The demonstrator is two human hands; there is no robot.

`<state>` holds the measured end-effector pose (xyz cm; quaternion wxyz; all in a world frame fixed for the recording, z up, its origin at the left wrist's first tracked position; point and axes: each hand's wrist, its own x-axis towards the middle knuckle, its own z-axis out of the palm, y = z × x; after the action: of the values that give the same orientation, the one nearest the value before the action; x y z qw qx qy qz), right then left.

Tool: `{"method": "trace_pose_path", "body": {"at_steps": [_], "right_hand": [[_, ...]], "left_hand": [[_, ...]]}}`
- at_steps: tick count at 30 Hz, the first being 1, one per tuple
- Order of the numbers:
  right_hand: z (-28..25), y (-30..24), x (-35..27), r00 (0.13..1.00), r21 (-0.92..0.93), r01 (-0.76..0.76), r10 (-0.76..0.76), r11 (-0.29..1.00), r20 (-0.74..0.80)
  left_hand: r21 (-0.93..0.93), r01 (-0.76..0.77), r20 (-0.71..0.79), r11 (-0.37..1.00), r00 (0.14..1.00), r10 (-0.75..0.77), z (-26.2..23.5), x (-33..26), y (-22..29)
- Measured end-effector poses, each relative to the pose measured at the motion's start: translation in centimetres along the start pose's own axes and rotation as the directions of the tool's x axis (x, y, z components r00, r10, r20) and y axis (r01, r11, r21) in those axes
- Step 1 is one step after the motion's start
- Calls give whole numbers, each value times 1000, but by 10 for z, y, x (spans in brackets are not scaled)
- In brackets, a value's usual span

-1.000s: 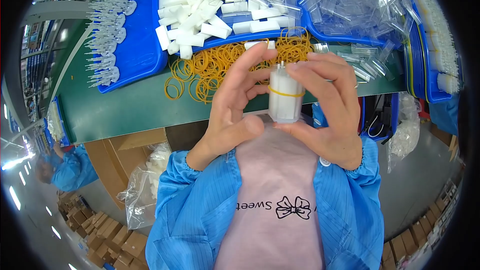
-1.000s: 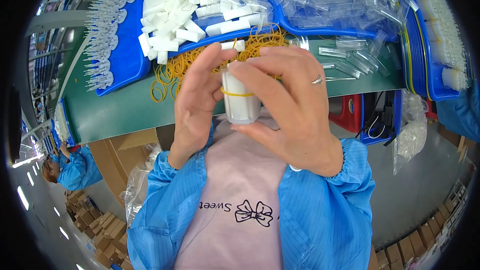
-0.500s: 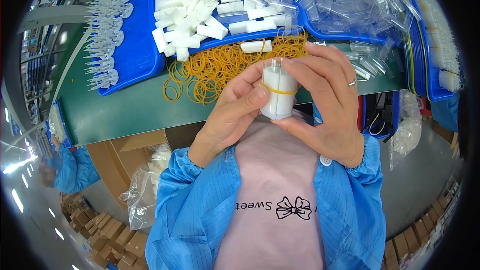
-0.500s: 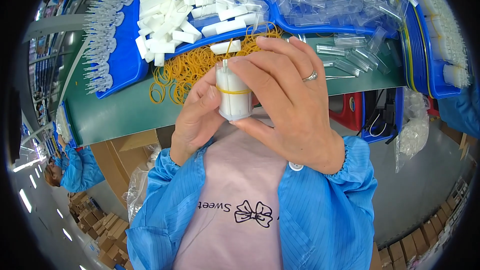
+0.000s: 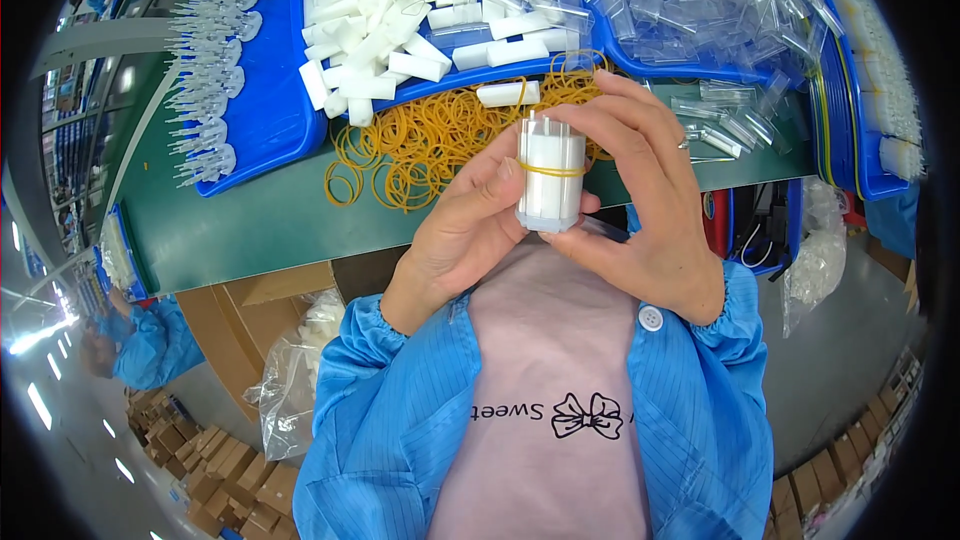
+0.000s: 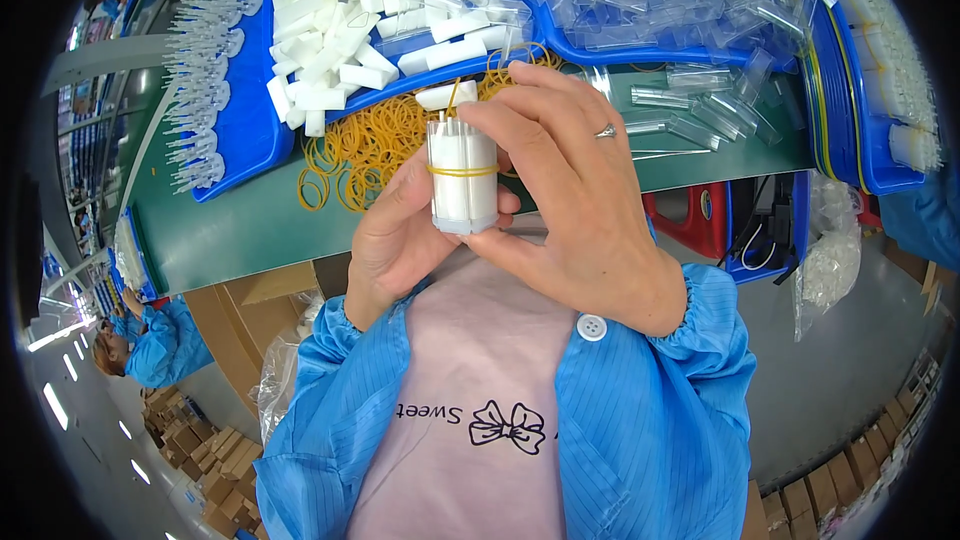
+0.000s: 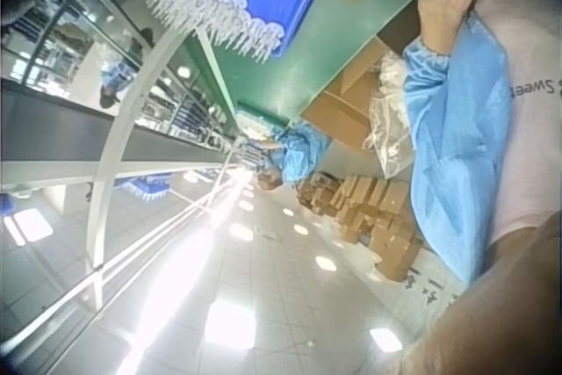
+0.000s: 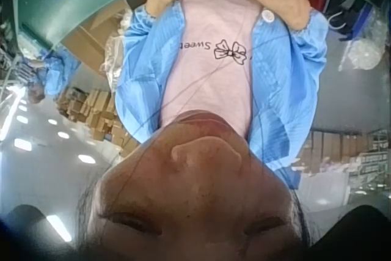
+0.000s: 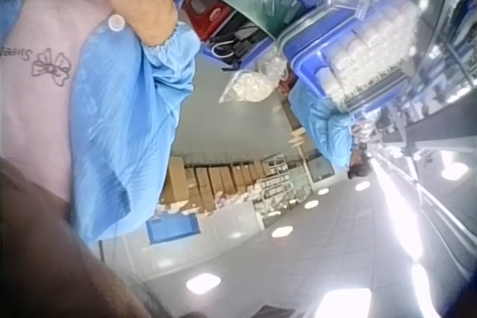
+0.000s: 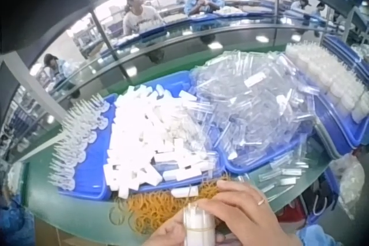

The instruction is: The person attaches foam sleeves onto the prongs of a plastic base, slides clear tubes over them, secures the assembly with a rubber band, and adjusts the parts using tweezers.

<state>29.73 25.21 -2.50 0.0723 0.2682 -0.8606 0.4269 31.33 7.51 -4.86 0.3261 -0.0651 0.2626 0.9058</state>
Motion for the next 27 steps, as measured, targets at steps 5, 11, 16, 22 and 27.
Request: {"method": "trace_pose_path", "body": {"at_steps": [5,11,16,22,27], "right_hand": [[-2,-3,-1,995,-162,86,-92,983,-30],[0,-4,0,997,-115,75,-77,991,-6],[2,3,0,999,71,-7,10,997,-44],[-2,1,-4,997,-55,67,-69,996,-27],[3,0,-2,995,-150,101,-102,983,0]], "left_hand": [[205,-45,-85,978,994,64,11,-2,1],[447,-160,-97,880,969,226,9,-2,-3],[218,-51,-38,975,997,60,4,0,2],[238,-19,-35,971,999,28,4,0,-2],[537,-202,-93,819,951,296,13,2,-8]]}}
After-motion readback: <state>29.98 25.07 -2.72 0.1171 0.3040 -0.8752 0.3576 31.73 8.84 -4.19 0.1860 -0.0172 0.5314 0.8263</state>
